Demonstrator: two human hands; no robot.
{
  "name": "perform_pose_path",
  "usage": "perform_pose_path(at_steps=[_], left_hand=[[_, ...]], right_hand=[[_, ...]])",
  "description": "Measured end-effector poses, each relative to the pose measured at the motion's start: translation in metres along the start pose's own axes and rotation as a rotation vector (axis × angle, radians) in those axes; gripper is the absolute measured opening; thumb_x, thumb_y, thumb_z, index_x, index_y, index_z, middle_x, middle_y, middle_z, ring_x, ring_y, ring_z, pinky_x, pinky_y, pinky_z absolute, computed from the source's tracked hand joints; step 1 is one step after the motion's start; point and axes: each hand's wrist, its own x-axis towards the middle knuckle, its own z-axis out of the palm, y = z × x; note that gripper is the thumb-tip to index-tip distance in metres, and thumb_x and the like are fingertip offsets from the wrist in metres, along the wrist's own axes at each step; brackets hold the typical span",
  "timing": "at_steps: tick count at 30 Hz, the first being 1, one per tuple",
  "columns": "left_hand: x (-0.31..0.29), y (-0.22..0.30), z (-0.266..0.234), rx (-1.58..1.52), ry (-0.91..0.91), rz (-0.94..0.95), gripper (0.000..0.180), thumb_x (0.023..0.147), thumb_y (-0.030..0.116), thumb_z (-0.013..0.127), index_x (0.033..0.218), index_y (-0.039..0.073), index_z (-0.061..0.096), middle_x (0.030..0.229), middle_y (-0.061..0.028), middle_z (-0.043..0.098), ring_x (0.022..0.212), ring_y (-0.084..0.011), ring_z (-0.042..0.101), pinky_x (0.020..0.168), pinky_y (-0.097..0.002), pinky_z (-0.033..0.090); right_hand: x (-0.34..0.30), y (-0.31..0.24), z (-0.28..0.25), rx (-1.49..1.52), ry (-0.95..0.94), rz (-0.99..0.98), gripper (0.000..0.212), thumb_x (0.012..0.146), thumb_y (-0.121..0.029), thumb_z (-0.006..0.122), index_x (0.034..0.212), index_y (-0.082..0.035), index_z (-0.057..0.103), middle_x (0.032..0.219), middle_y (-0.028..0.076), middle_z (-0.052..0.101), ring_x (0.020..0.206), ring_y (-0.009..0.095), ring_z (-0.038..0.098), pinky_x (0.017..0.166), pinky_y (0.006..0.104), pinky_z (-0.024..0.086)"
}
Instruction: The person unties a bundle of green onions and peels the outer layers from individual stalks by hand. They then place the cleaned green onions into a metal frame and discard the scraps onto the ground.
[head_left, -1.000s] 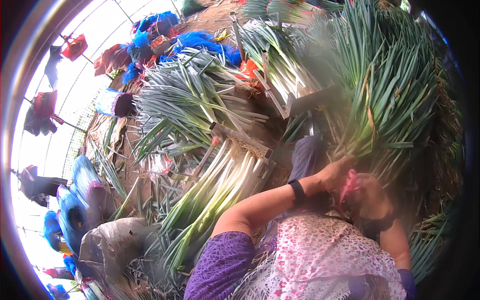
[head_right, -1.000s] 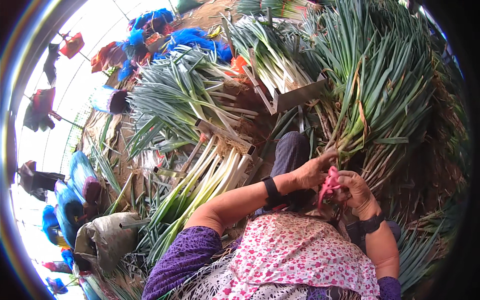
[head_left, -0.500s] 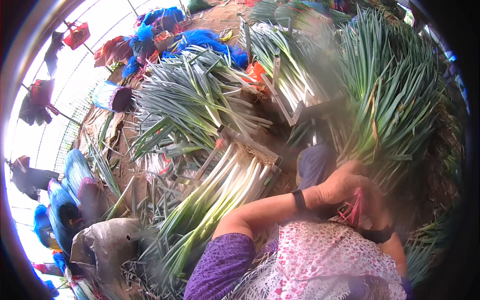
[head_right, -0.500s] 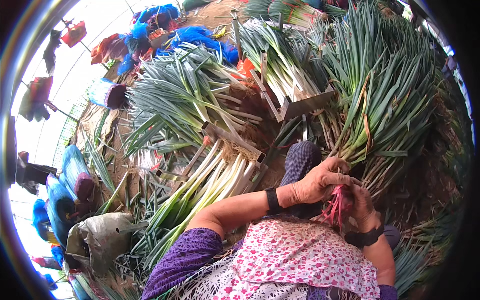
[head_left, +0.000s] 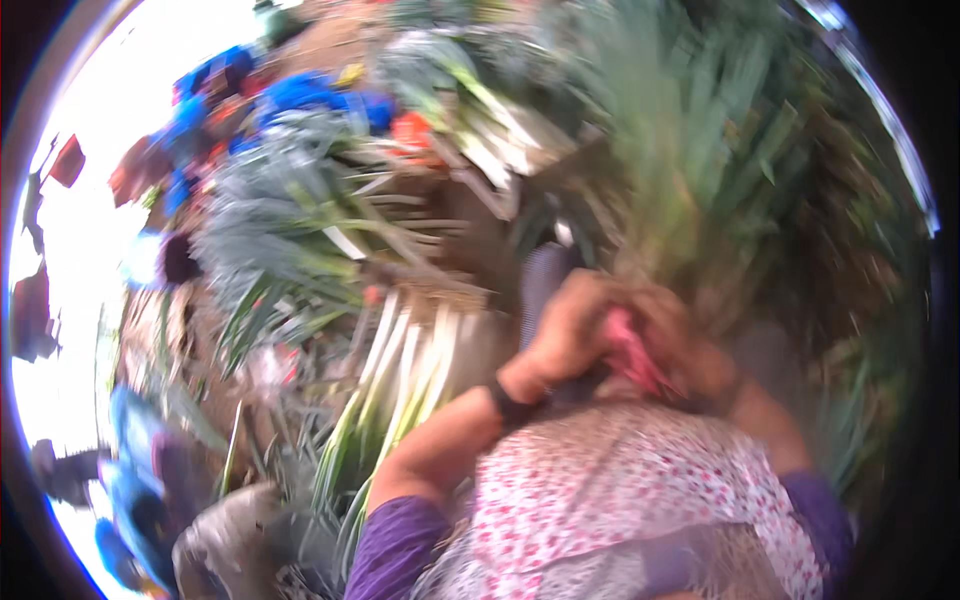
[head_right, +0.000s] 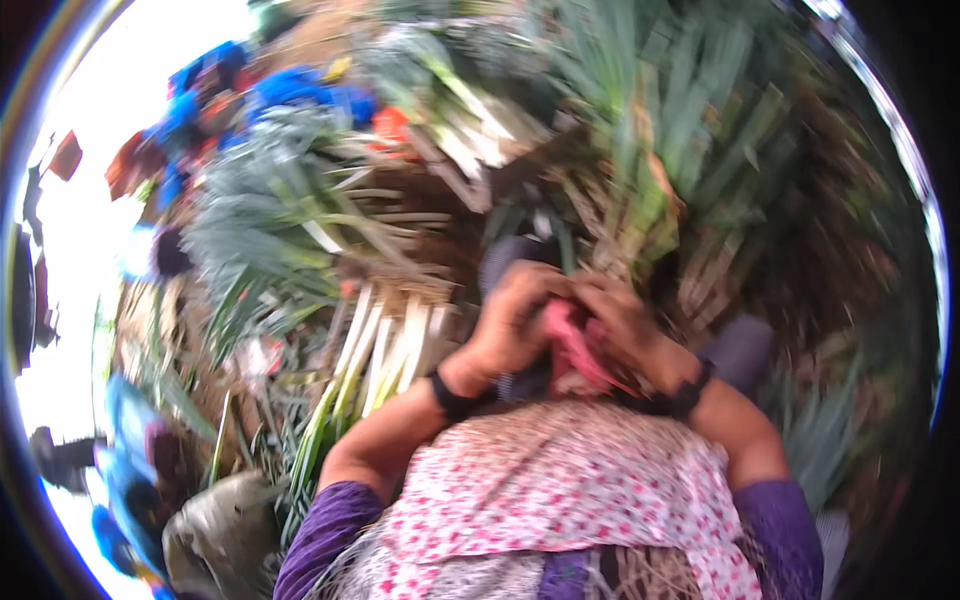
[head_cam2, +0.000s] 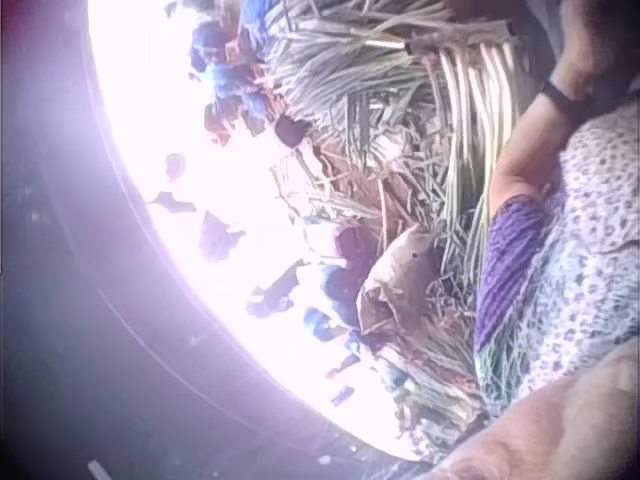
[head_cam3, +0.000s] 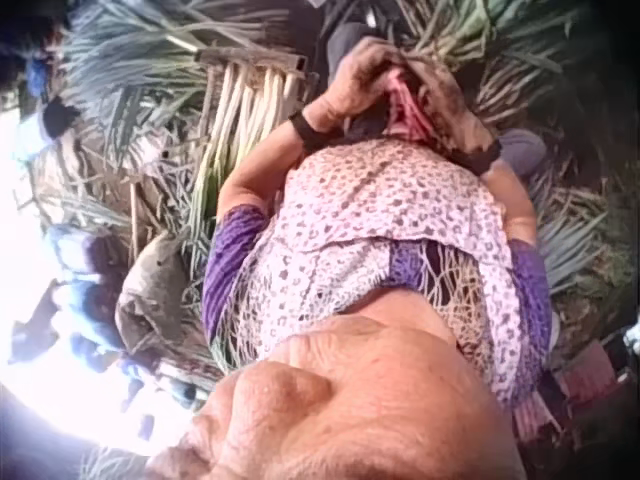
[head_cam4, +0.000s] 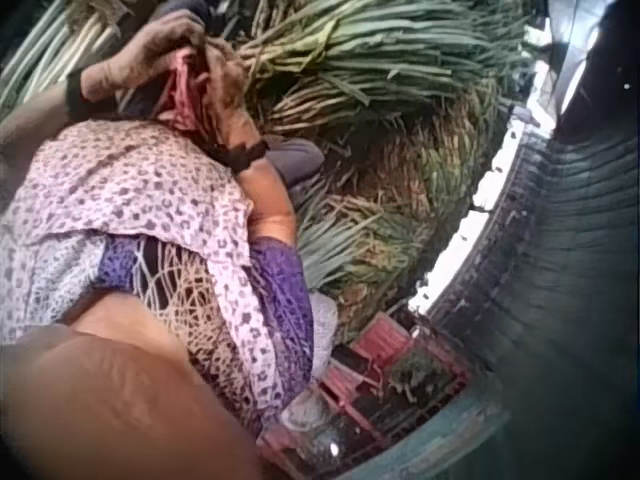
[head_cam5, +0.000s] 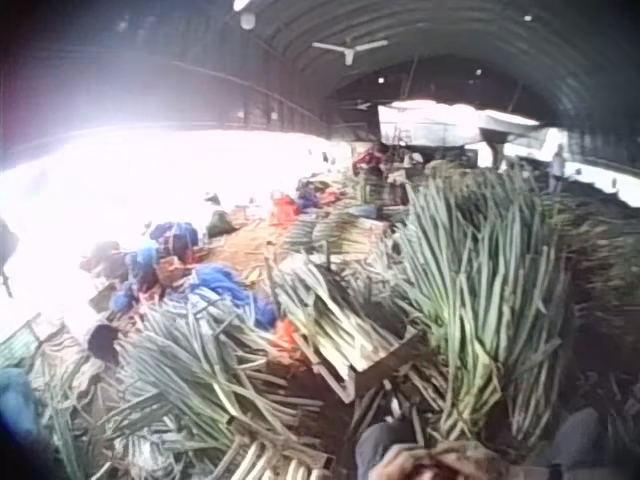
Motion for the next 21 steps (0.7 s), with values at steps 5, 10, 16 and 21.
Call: perform_pose_path(at_steps=[5,10,16,21], left_hand=[[-0.003,-0.008,0.007,0.077,-0.037,-0.202,0.025,0.081,0.019,0.063,0.1,0.003,0.06,0.098,-0.0125,0.057,0.09,-0.0246,0.056,0.081,-0.0312,0.044],[0.014,-0.001,0.035,-0.018,-0.222,-0.294,0.021,0.079,0.002,0.057,0.099,0.002,0.062,0.1,-0.011,0.058,0.094,-0.022,0.057,0.084,-0.0294,0.043],[0.027,-0.005,0.061,-0.099,-0.274,-0.273,0.024,0.076,-0.01,0.052,0.094,0.002,0.061,0.095,-0.0081,0.06,0.089,-0.017,0.058,0.081,-0.027,0.045],[0.045,-0.005,0.075,-0.024,-0.446,-0.358,0.019,0.076,0.0,0.062,0.095,0.002,0.06,0.088,-0.0047,0.059,0.083,-0.0142,0.057,0.075,-0.0257,0.046]], right_hand=[[0.001,0.017,0.03,0.967,0.173,0.685,0.018,0.09,-0.017,0.044,0.095,-0.004,0.056,0.073,-0.004,0.057,0.054,0.001,0.05,0.043,0.016,0.039],[-0.026,0.037,-0.004,1.198,0.081,0.845,0.015,0.084,-0.008,0.048,0.097,-0.003,0.054,0.074,-0.001,0.055,0.055,0.003,0.05,0.048,0.018,0.042],[-0.044,0.039,-0.025,0.595,0.19,0.429,0.043,0.072,-0.001,0.056,0.114,-0.008,0.048,0.088,0.006,0.057,0.077,0.016,0.059,0.072,0.0288,0.049],[-0.067,0.03,-0.048,0.319,0.235,0.291,0.031,0.074,-0.007,0.064,0.105,-0.01,0.06,0.112,0.011,0.051,0.094,0.025,0.058,0.079,0.0318,0.048]])
